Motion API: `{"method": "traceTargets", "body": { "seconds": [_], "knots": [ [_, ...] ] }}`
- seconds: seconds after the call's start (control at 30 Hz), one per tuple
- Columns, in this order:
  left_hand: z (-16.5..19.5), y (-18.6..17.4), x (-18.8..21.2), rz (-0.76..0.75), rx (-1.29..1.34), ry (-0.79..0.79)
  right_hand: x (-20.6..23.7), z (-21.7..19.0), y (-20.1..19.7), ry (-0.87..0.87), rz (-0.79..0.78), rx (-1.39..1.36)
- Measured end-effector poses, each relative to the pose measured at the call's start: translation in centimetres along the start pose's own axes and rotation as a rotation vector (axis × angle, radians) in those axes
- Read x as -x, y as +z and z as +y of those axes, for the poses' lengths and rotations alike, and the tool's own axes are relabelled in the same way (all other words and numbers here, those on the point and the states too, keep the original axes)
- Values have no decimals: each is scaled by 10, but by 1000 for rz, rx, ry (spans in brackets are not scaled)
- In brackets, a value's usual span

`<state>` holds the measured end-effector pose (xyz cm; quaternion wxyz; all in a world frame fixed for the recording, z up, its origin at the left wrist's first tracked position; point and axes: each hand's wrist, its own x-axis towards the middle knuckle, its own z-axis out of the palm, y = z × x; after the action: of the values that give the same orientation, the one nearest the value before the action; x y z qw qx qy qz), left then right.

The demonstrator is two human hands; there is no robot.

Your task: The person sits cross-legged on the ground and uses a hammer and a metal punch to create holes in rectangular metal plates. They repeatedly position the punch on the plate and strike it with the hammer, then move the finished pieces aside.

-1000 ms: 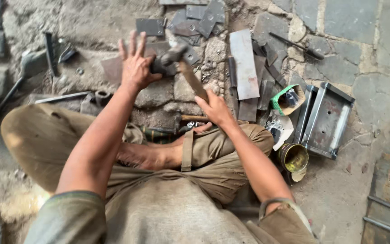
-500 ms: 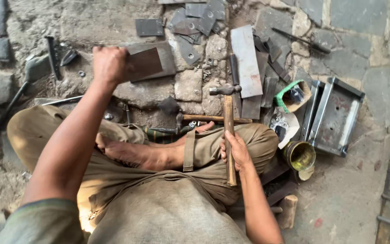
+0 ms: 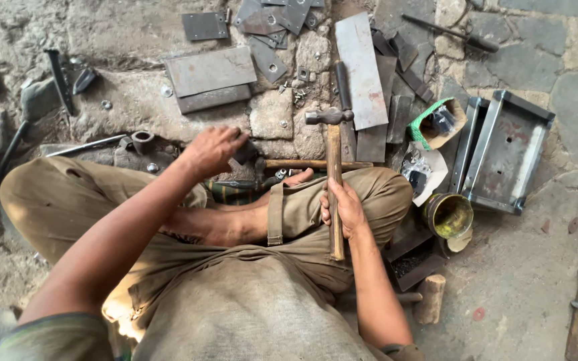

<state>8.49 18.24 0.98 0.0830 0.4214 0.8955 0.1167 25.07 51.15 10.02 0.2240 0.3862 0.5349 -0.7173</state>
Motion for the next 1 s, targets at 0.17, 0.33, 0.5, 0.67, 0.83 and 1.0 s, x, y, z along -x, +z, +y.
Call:
{"method": "traceTargets", "body": {
  "seconds": [0.17, 0.33, 0.5, 0.67, 0.83, 1.0],
  "knots": [
    [3, 9, -22, -60, -118, 106, -1, -2, 6, -18, -6, 117],
    [-7, -17, -15, -191, -20, -44, 10, -18, 28, -181, -49, 316],
    [-79, -54, -1, 64, -31, -405, 23, -69, 66, -559, -225, 519],
    [-129, -35, -5, 45, 17, -454, 4, -100, 104, -1082, -322, 431],
    [-134, -8, 8, 245, 80, -390, -72, -73, 157, -1259, -150, 826],
    [-140, -16, 2, 197, 91, -406, -86, -94, 159, -515, -124, 1155]
  ]
}}
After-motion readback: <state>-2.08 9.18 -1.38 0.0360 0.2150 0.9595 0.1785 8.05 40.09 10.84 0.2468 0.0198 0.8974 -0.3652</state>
